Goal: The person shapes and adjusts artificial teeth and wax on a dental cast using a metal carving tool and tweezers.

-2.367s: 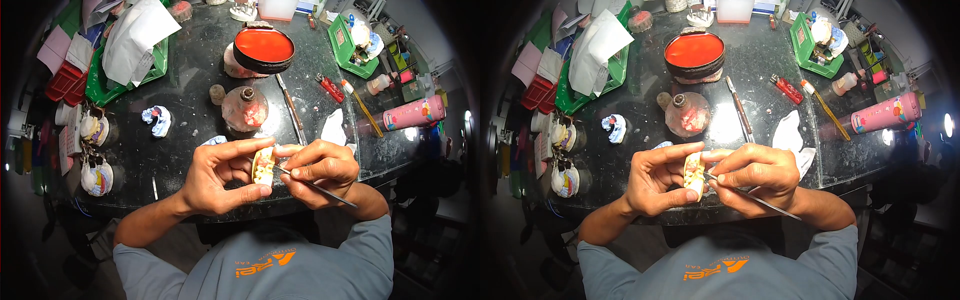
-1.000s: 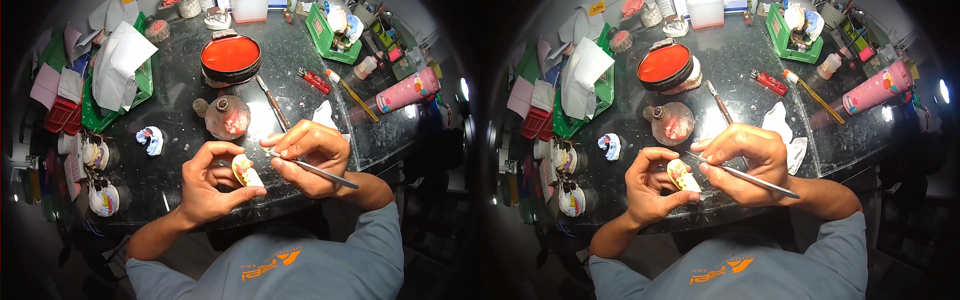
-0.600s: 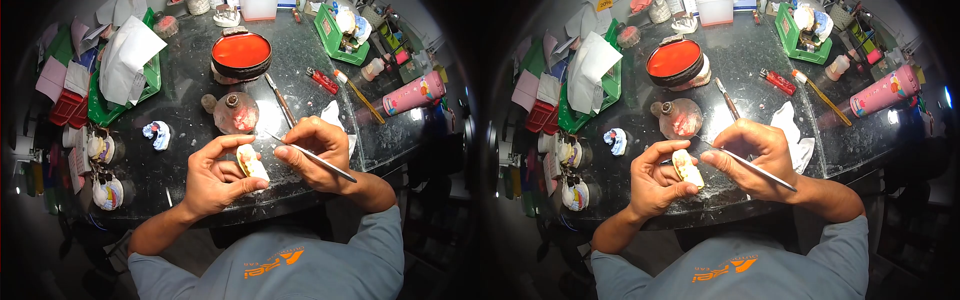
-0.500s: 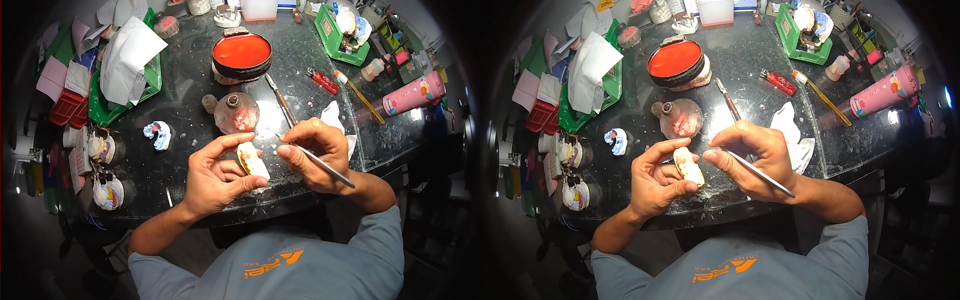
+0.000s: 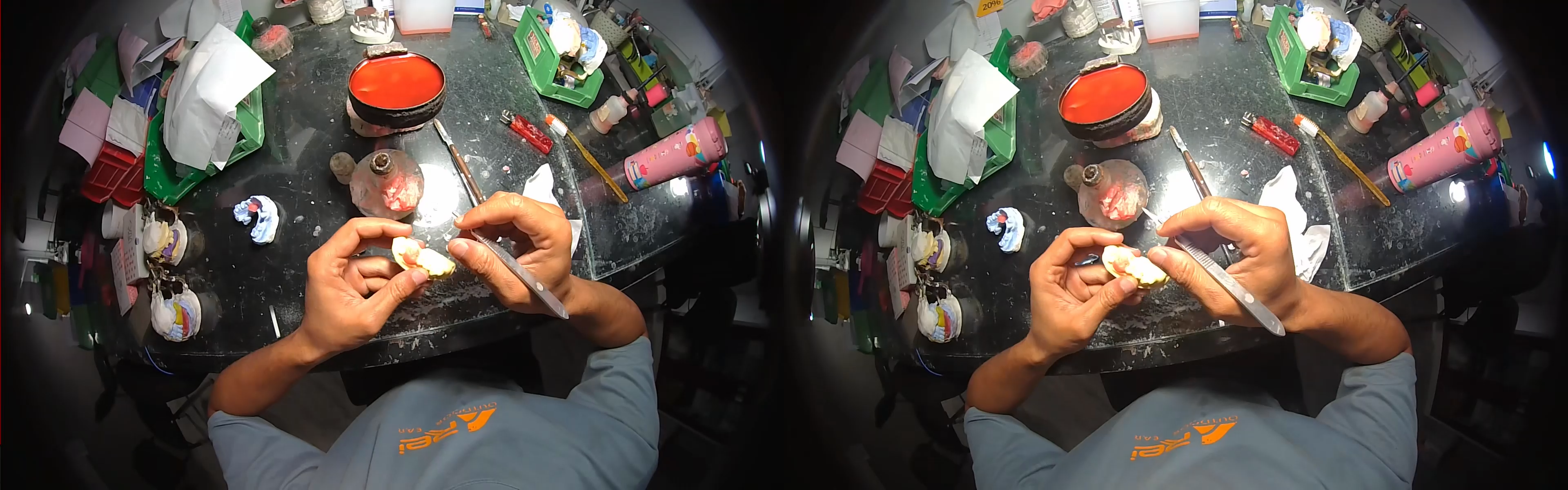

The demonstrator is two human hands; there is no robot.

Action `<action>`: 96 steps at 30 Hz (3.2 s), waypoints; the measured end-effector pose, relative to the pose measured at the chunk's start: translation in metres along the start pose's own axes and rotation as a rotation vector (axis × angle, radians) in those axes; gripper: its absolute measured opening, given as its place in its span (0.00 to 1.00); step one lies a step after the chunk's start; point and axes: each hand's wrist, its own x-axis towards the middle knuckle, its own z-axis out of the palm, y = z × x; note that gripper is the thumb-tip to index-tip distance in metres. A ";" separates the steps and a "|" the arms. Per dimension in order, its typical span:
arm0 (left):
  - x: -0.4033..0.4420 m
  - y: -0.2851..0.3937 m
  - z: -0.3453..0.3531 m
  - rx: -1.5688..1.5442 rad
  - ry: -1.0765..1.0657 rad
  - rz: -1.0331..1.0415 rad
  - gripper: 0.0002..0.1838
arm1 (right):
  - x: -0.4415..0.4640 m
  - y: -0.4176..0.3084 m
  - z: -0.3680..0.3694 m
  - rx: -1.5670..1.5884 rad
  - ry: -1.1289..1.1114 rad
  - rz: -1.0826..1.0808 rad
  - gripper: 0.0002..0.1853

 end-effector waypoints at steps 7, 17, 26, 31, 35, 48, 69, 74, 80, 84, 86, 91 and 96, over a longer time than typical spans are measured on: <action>0.000 -0.003 -0.002 0.008 0.063 0.082 0.20 | 0.002 0.004 0.003 -0.024 0.000 -0.059 0.10; 0.002 -0.006 -0.004 -0.040 0.048 0.161 0.20 | 0.003 0.007 0.003 -0.050 -0.029 -0.165 0.10; 0.003 0.001 -0.008 -0.147 -0.044 0.146 0.13 | 0.004 0.011 0.001 0.010 0.017 -0.128 0.13; 0.005 0.003 -0.010 -0.200 -0.075 0.082 0.07 | 0.005 0.009 0.000 0.029 0.024 -0.138 0.14; 0.005 -0.006 -0.010 -0.193 -0.125 0.100 0.12 | 0.006 0.011 -0.001 0.068 0.027 -0.180 0.16; -0.001 0.010 -0.007 -0.275 -0.227 -0.105 0.40 | 0.008 0.008 -0.005 0.149 -0.073 -0.289 0.17; 0.012 0.040 -0.039 0.438 -0.021 0.645 0.43 | 0.001 0.007 -0.008 0.200 -0.074 -0.035 0.14; 0.015 0.021 -0.070 0.545 0.130 0.682 0.40 | 0.011 -0.005 0.005 0.231 0.072 0.201 0.11; 0.011 0.008 -0.068 0.478 0.125 0.640 0.38 | 0.035 -0.021 0.023 0.281 0.088 0.240 0.10; 0.006 0.004 -0.067 0.440 0.093 0.562 0.39 | 0.025 -0.013 0.029 0.338 0.147 0.126 0.08; 0.006 0.001 -0.067 0.445 0.074 0.573 0.39 | 0.025 -0.003 0.032 0.344 0.188 0.125 0.08; 0.005 0.000 -0.064 0.450 0.068 0.538 0.39 | 0.024 0.005 0.031 0.331 0.208 0.147 0.08; 0.005 0.001 -0.064 0.492 0.082 0.541 0.39 | 0.019 0.008 0.030 0.293 0.187 0.140 0.09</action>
